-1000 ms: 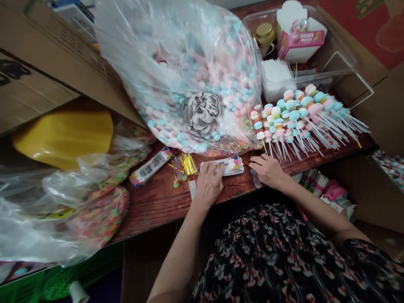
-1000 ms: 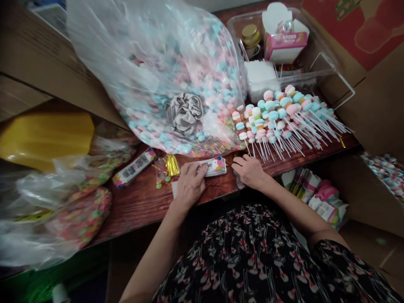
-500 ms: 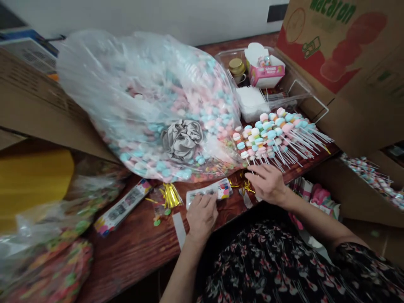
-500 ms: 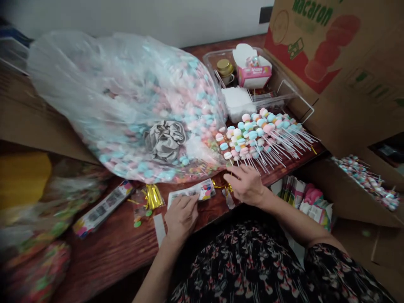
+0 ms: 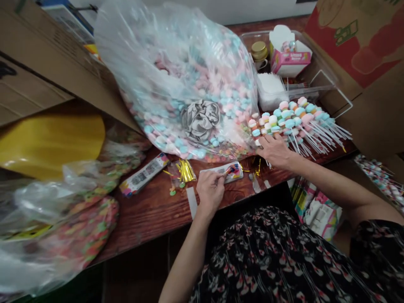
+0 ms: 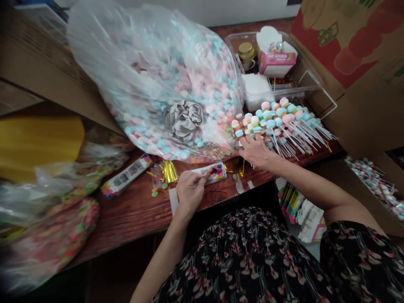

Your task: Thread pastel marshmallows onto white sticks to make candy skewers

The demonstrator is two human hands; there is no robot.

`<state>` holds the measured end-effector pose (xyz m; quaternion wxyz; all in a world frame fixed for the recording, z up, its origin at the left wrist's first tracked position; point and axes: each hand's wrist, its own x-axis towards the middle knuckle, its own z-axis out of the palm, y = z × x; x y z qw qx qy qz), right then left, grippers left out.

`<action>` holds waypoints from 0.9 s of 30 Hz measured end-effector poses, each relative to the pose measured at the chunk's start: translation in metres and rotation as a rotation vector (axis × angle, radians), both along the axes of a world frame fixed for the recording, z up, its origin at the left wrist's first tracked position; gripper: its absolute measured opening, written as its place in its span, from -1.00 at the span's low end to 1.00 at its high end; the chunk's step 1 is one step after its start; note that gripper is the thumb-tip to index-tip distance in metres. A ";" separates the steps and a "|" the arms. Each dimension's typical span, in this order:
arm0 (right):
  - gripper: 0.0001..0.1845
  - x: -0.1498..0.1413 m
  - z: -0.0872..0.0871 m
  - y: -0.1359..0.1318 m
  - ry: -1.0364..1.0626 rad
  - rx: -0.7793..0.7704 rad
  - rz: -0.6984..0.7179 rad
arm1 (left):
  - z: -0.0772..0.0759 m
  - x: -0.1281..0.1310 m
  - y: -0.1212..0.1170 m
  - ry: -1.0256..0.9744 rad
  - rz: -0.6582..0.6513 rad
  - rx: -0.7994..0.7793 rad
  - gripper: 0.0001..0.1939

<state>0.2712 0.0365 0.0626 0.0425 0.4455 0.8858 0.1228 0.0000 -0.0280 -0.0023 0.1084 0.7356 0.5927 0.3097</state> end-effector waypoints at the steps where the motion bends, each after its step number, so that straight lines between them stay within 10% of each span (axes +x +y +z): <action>1: -0.77 0.003 0.002 0.001 0.039 0.015 0.003 | -0.002 -0.002 0.000 0.000 -0.012 0.002 -0.79; 11: -0.79 0.028 0.018 -0.027 1.335 0.218 -0.146 | -0.006 -0.009 -0.008 0.109 -0.131 0.011 -0.79; 20: -0.85 -0.001 0.003 -0.069 1.596 0.025 -0.234 | -0.005 -0.003 -0.003 0.185 -0.087 0.025 -0.80; 27: -0.85 -0.002 -0.019 -0.075 1.992 -0.223 -0.371 | -0.007 -0.013 0.007 -0.240 -0.079 -0.131 -0.82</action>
